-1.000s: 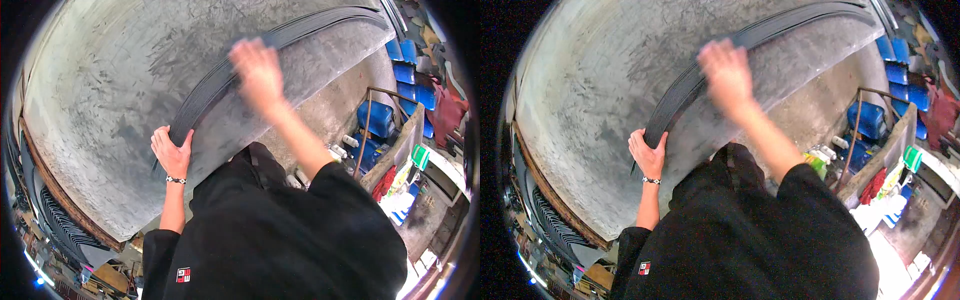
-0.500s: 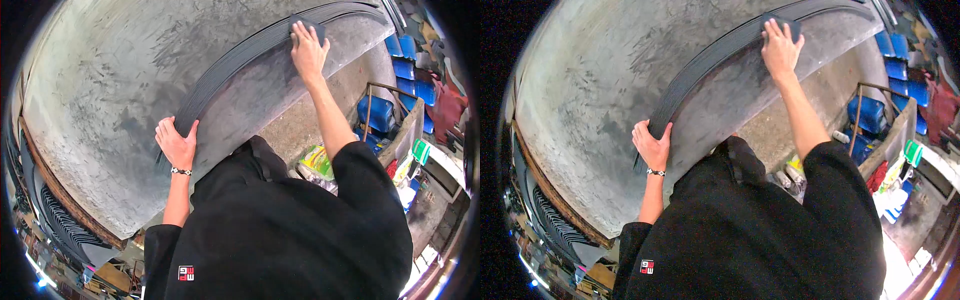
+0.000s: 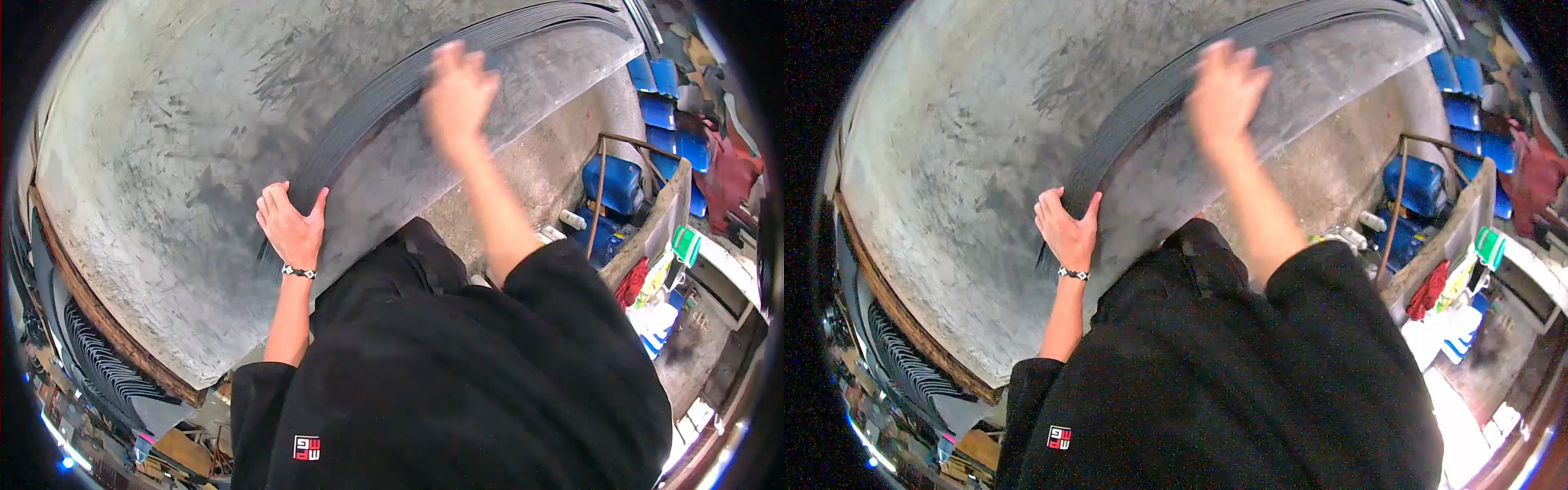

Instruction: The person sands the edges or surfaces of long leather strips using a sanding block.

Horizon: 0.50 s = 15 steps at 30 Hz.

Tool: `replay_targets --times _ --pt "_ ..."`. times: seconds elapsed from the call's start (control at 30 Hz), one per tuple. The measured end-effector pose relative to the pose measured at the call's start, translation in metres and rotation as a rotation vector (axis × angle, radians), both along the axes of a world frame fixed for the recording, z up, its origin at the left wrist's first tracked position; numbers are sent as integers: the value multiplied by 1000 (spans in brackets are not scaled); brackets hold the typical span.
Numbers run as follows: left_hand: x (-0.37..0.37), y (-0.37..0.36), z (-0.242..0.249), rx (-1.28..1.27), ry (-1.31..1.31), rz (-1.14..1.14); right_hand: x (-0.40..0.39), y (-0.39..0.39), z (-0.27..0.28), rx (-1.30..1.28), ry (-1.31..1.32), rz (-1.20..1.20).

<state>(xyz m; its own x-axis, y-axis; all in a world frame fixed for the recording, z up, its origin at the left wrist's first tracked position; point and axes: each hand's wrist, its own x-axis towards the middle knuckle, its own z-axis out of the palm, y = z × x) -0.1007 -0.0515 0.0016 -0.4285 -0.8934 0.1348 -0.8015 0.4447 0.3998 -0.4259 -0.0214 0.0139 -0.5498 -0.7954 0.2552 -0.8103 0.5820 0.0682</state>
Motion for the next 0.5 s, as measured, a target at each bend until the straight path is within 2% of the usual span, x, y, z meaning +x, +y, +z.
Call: replay_targets --times 0.03,0.1,0.17,0.2,0.23,0.27,0.3,0.37,0.5 --pt "-2 -3 -1 -1 -1 -8 69 0 6 -5 81 119" --pt "3 -1 -3 9 -17 -18 177 40 -22 -171 -264 530" --pt "2 -1 -2 4 -10 -21 135 51 -2 -56 -298 536" --pt "2 -1 -2 2 -7 -12 83 42 16 37 -179 414" --pt "4 1 -2 3 -7 -16 24 39 16 25 -42 297" --pt "3 1 -3 0 -3 -17 -34 34 10 29 -46 126" --pt "2 0 -3 -10 3 -16 -89 35 -13 -10 59 63" --pt "4 1 -1 6 1 -16 -125 29 -25 -5 -1 57" --pt "1 -2 4 110 -12 30 -129 39 -45 -281 -277 -15"
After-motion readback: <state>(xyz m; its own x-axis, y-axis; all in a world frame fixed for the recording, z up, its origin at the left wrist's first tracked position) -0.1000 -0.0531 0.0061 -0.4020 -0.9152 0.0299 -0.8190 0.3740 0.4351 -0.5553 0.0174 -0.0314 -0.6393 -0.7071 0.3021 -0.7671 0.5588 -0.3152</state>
